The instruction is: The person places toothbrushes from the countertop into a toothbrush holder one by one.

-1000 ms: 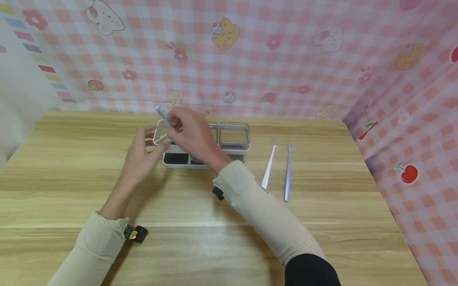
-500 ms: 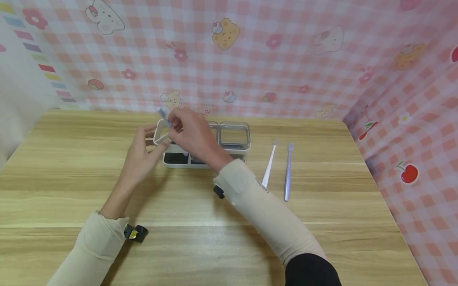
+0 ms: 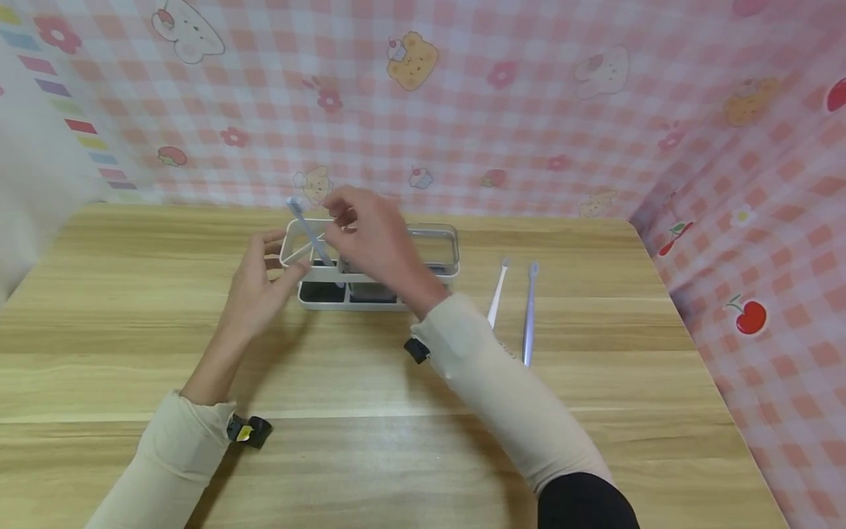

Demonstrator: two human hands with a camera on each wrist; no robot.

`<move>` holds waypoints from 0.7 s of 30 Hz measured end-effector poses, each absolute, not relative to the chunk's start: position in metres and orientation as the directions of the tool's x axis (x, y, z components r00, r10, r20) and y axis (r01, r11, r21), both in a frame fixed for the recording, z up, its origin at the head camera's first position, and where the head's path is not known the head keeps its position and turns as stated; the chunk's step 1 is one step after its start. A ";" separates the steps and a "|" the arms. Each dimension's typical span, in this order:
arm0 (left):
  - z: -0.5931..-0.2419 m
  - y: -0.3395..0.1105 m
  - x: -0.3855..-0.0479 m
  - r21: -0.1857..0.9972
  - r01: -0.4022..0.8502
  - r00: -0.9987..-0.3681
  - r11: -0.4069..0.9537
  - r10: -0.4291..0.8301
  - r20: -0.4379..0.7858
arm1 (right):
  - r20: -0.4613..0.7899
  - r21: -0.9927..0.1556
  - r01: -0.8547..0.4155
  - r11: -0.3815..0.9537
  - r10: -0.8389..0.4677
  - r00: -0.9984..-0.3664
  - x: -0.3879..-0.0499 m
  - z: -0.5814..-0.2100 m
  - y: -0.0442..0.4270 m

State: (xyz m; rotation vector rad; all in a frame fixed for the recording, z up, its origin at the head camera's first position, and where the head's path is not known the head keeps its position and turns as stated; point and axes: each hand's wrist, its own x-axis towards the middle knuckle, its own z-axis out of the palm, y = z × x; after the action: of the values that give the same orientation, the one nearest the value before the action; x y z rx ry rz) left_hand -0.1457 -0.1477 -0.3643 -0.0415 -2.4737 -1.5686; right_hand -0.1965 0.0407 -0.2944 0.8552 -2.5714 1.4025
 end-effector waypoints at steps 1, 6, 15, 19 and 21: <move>-0.364 -0.148 -0.146 0.893 0.134 -0.977 0.430 -0.091 0.191 | 0.338 -0.746 -0.513 0.425 -0.422 -0.841 -0.195 -0.292 0.042; -0.363 -0.147 -0.146 0.896 0.128 -0.979 0.425 -0.090 0.183 | 0.367 -0.713 -0.514 0.478 -0.370 -0.853 -0.189 -0.282 0.051; -0.363 -0.148 -0.145 0.893 0.133 -0.978 0.429 -0.088 0.188 | 0.483 -0.527 -0.571 0.629 -0.331 -0.811 -0.181 -0.274 0.069; -0.363 -0.148 -0.145 0.893 0.132 -0.979 0.430 -0.085 0.186 | 0.514 -0.520 -0.555 0.650 -0.280 -0.810 -0.183 -0.277 0.086; -0.363 -0.148 -0.144 0.893 0.130 -0.979 0.431 -0.086 0.184 | 0.520 -0.532 -0.541 0.651 -0.254 -0.816 -0.185 -0.279 0.096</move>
State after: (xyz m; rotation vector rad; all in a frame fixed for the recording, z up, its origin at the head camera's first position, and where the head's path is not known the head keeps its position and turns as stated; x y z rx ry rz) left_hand -0.1444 -0.1483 -0.3628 -0.0381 -2.4808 -1.5745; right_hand -0.1851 0.0957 -0.2790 0.6263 -2.4691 0.9822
